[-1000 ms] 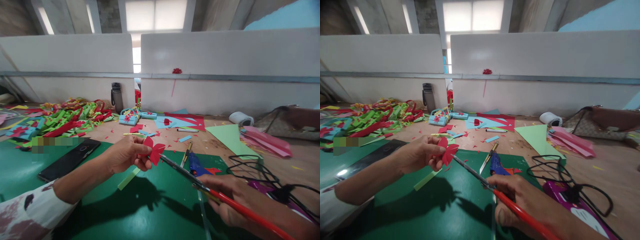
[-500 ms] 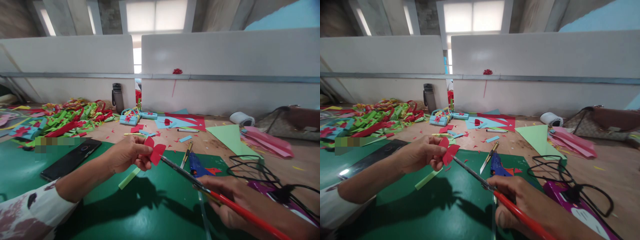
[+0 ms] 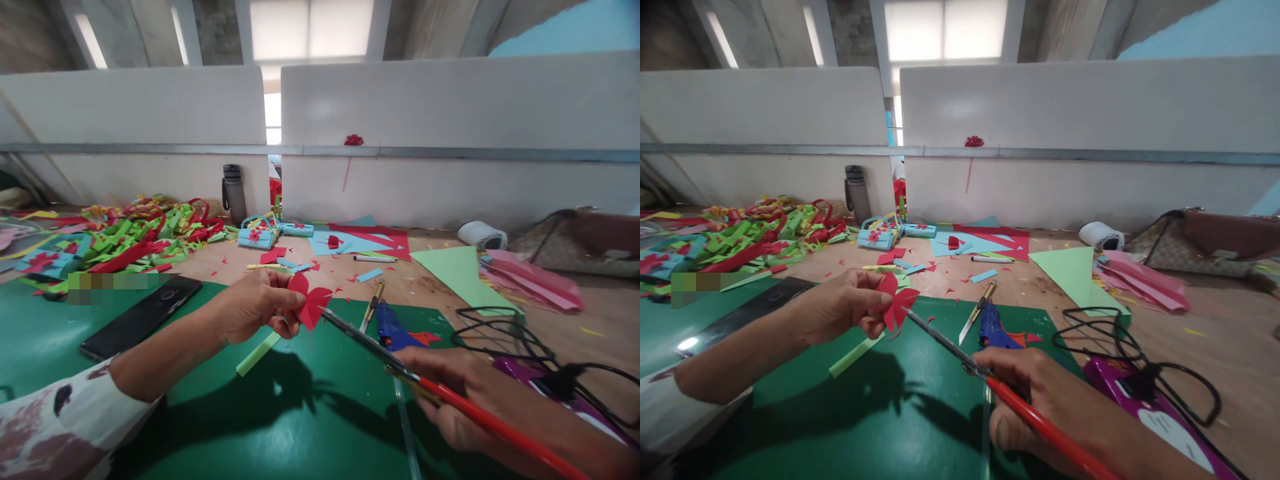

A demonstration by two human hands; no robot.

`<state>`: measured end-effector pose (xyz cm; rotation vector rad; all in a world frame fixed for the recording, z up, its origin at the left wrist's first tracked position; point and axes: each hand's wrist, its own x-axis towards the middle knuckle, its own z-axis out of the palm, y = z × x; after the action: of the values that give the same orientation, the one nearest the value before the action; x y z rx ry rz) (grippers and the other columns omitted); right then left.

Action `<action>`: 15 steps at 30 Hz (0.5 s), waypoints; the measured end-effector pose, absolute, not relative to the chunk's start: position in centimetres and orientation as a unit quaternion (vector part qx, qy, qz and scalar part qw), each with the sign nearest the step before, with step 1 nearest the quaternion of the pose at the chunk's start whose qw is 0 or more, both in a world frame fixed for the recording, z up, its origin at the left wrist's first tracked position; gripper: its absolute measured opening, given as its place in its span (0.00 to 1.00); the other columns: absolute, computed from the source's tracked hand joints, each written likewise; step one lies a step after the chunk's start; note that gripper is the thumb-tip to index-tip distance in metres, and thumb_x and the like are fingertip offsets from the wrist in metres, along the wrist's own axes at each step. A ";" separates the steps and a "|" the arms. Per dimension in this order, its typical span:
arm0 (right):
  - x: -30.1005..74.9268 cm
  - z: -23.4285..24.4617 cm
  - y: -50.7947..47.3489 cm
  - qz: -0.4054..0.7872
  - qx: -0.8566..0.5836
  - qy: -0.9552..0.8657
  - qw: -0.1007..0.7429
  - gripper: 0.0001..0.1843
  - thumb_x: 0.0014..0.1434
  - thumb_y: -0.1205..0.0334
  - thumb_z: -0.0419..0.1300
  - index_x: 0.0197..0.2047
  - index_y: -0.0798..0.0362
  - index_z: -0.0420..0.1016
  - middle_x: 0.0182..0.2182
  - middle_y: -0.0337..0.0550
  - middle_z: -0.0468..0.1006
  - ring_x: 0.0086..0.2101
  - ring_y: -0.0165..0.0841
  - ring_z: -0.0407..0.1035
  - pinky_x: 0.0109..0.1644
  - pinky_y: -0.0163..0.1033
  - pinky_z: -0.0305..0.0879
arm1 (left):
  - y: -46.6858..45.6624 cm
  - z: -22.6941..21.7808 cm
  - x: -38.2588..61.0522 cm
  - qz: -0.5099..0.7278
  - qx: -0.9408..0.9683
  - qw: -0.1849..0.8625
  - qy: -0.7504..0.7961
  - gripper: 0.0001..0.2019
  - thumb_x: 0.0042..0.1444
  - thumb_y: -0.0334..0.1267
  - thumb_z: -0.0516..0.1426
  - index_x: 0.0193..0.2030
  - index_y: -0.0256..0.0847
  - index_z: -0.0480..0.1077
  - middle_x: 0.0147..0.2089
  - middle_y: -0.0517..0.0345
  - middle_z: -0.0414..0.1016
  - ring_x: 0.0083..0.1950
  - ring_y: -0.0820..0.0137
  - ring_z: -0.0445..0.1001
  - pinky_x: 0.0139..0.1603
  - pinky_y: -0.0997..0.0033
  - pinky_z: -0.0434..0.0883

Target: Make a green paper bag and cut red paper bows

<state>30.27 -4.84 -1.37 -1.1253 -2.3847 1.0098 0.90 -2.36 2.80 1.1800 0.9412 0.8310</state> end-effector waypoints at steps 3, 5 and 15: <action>30.4 -1.6 -4.6 0.347 -0.388 -0.838 0.162 0.13 0.48 0.66 0.62 0.40 0.49 0.75 0.26 0.38 0.74 0.26 0.31 0.65 0.23 0.29 0.58 | -2.3 2.7 0.8 0.367 0.524 0.648 0.413 0.04 0.45 0.31 0.61 0.25 0.33 0.71 0.25 0.53 0.74 0.24 0.73 0.72 0.23 0.76 0.68; 30.5 -1.9 -4.5 0.341 -0.384 -0.842 0.166 0.12 0.48 0.66 0.62 0.39 0.50 0.75 0.26 0.39 0.74 0.25 0.30 0.64 0.22 0.29 0.57 | -2.3 2.6 0.7 0.376 0.517 0.651 0.409 0.02 0.45 0.30 0.61 0.25 0.33 0.72 0.27 0.53 0.74 0.26 0.72 0.72 0.25 0.76 0.70; 30.1 -1.2 -4.9 0.370 -0.396 -0.826 0.154 0.09 0.50 0.63 0.61 0.38 0.50 0.74 0.22 0.35 0.69 0.21 0.26 0.59 0.21 0.29 0.54 | -2.4 2.8 0.9 0.392 0.501 0.659 0.402 0.02 0.43 0.28 0.61 0.22 0.31 0.72 0.22 0.56 0.72 0.21 0.76 0.69 0.24 0.78 0.68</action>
<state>30.10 -4.89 -1.24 -1.1355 -2.3689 1.0607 0.92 -2.39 2.75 1.1334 0.9091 0.8862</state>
